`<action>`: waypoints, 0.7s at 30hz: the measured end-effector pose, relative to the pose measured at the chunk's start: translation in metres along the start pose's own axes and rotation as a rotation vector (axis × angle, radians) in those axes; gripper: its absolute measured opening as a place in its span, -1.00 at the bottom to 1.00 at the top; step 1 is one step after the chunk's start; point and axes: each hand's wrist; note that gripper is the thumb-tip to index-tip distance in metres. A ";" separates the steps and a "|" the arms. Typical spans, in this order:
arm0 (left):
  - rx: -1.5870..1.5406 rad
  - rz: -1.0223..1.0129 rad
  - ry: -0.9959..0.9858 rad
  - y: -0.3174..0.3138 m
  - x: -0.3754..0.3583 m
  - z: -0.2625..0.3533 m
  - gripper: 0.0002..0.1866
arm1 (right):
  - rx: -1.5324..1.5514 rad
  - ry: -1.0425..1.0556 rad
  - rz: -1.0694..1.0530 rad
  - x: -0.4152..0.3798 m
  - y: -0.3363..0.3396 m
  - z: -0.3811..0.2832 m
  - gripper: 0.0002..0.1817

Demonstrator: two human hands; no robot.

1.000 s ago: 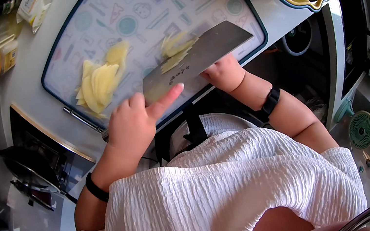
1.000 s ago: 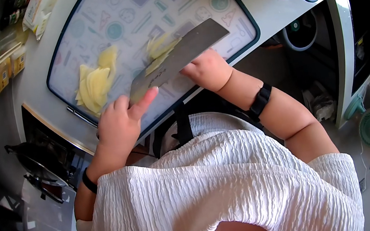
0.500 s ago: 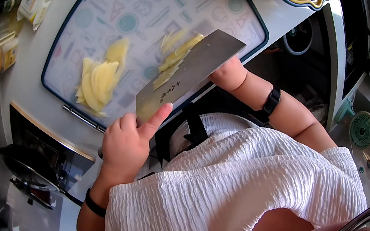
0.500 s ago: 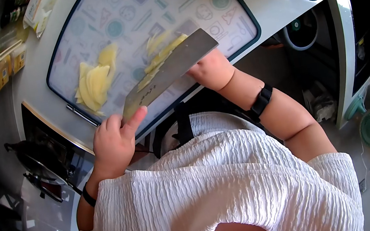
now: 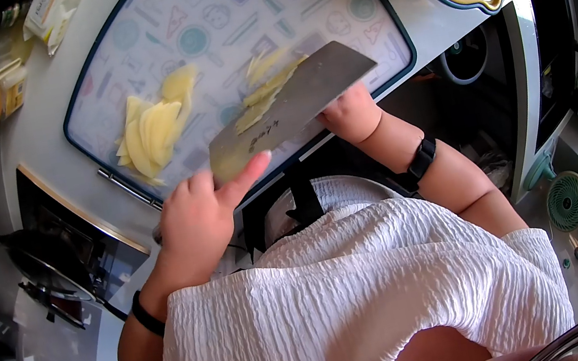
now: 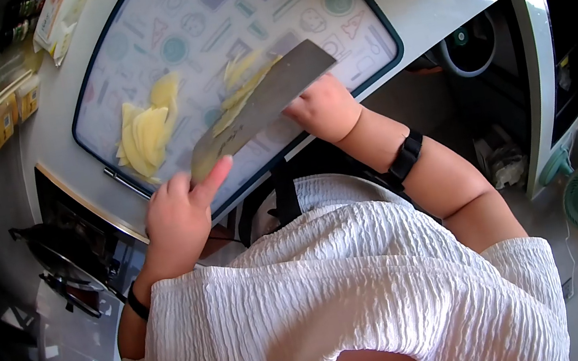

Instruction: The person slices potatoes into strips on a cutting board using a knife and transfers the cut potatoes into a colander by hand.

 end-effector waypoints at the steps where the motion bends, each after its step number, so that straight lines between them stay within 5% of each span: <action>1: 0.005 0.007 -0.009 -0.006 0.010 -0.002 -0.19 | 0.005 0.006 -0.005 0.000 0.001 0.000 -0.74; 21: -0.051 -0.010 -0.024 0.005 -0.008 0.000 -0.21 | 0.073 -0.083 0.002 -0.004 -0.004 -0.001 -0.72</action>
Point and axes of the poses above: each hand's wrist, its own x-axis towards the middle knuckle, its own y-axis out of the back of the hand, z = x × y, and after that the axes turned 12 degrees about -z, right-handed
